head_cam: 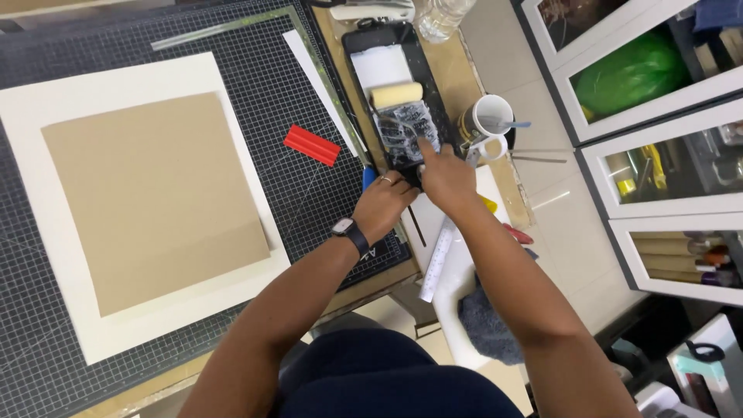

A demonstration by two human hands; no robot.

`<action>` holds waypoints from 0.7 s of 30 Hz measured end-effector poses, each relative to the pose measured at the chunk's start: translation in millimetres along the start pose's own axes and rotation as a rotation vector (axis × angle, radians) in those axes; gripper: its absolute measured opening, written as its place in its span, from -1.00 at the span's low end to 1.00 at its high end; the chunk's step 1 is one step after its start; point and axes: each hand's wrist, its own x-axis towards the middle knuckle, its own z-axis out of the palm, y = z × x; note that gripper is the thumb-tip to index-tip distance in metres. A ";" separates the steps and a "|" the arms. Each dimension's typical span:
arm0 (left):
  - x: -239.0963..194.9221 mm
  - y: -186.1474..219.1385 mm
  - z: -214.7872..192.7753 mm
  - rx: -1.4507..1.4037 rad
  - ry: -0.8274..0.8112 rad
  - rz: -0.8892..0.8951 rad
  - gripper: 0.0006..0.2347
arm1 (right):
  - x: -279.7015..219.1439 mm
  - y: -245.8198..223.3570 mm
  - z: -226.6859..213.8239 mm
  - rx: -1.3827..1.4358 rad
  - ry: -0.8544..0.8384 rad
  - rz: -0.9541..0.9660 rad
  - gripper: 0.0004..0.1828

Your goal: Cutting a paper sheet to size, applying glue to a board using a roller, and mounting the board onto the paper before smoothing it with a squeegee.

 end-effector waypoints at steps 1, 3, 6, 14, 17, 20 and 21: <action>-1.1 -1.1 3.0 -0.008 0.012 0.000 -0.90 | 5.9 -6.2 -5.6 0.053 0.046 0.021 -0.36; -0.8 -8.3 13.2 -0.012 0.032 -0.006 -0.91 | 23.4 -14.1 -13.7 0.100 0.096 0.034 -0.41; -5.0 -10.4 17.1 0.083 0.033 0.039 -0.93 | 44.8 -20.9 -15.3 0.091 0.225 0.002 -0.48; -3.5 -8.5 10.0 0.080 0.020 0.102 -0.90 | 50.3 17.3 -48.4 -0.018 0.164 -0.088 -0.55; -5.9 -19.0 28.6 0.085 0.025 0.111 -0.89 | 30.7 43.7 -80.4 -0.109 0.235 -0.139 -0.70; -3.8 -9.1 9.2 0.039 0.048 0.117 -0.93 | -30.1 34.7 -121.1 -0.261 0.175 -0.095 -0.76; -2.8 -5.2 6.9 0.036 0.049 0.118 -0.93 | -30.7 36.1 -113.5 -0.263 0.173 -0.093 -0.76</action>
